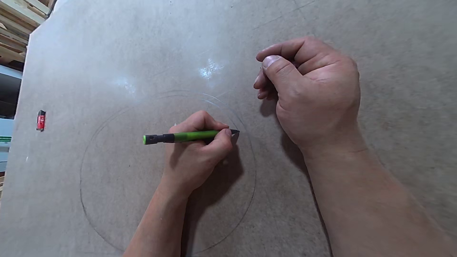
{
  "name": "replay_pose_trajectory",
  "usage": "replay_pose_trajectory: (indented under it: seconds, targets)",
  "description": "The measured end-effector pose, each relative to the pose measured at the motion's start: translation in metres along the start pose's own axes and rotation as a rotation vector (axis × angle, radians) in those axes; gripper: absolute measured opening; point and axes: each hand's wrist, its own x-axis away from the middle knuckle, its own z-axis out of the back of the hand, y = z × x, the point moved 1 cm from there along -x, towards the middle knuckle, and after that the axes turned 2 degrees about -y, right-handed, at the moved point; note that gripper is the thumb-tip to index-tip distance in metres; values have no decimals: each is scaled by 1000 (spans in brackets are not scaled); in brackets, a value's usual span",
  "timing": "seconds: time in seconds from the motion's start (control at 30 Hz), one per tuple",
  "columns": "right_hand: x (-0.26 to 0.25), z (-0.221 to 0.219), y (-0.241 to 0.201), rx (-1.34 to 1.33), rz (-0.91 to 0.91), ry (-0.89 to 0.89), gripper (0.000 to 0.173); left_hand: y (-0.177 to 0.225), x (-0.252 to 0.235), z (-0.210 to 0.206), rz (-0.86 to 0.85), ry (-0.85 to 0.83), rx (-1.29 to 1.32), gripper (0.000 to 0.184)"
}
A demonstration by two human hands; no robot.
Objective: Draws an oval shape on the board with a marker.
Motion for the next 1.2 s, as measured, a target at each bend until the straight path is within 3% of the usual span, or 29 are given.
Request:
replay_pose_trajectory:
  seconds: [0.4, 0.73, 1.2]
  targets:
    - [-1, -1, 1, 12, -4, -2, 14, -3, -4, 14, 20, -177, 116, 3]
    - [-1, -3, 1, 43, 2, 12, 14, -1, -4, 6, -12, -45, -13, 1]
    - [-3, -4, 1, 53, -3, 14, 12, -3, -8, 16, -86, -291, 9, 3]
